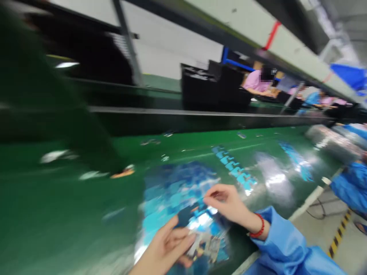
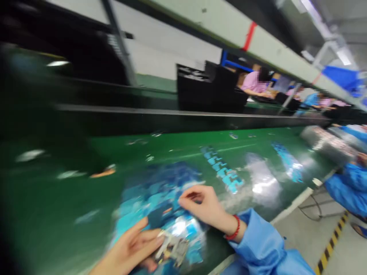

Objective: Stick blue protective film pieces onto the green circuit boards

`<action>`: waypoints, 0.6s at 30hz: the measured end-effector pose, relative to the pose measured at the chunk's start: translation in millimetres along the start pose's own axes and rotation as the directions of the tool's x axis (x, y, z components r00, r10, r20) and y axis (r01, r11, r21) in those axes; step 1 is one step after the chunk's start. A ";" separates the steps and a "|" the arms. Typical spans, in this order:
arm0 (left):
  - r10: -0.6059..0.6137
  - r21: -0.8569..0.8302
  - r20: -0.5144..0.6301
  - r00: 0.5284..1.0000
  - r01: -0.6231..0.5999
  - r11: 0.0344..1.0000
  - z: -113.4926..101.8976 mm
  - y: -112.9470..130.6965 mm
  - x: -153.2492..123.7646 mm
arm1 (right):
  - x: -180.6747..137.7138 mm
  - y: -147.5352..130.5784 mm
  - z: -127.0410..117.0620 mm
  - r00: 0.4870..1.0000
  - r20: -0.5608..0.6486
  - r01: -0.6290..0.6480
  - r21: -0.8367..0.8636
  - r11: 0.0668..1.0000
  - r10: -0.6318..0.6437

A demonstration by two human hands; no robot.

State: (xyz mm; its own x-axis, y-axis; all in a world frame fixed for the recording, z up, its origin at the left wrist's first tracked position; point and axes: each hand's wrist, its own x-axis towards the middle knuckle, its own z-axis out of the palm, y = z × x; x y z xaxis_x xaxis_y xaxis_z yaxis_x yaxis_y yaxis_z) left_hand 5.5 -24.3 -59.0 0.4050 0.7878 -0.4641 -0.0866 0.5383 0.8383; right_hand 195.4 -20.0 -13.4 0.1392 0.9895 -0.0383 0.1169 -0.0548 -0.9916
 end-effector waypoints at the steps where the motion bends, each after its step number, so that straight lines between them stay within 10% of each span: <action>1: 0.006 -0.017 0.028 1.000 -0.006 1.000 3.4 5.0 -4.3 | -2.0 0.6 -2.2 1.000 0.008 0.005 -0.014 1.000 -0.005; 8: 0.061 -0.123 0.368 0.928 -0.016 0.992 5.5 29.2 -2.6 | 0.3 14.6 -23.7 0.999 0.032 -0.007 -0.195 0.981 0.013; 18: 0.086 -0.130 0.343 0.936 -0.044 0.991 5.6 21.5 0.3 | -2.7 21.2 -25.8 0.979 0.027 0.195 -0.380 0.904 -0.200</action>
State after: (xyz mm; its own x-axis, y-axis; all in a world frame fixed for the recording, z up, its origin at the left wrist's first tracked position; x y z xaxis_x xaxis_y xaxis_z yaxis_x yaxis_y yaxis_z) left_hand 8.8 -14.2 -39.5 0.6833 0.6808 -0.2639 -0.2216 0.5378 0.8135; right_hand 222.9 -27.3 -31.2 0.0865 0.9838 0.1572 0.5068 0.0924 -0.8571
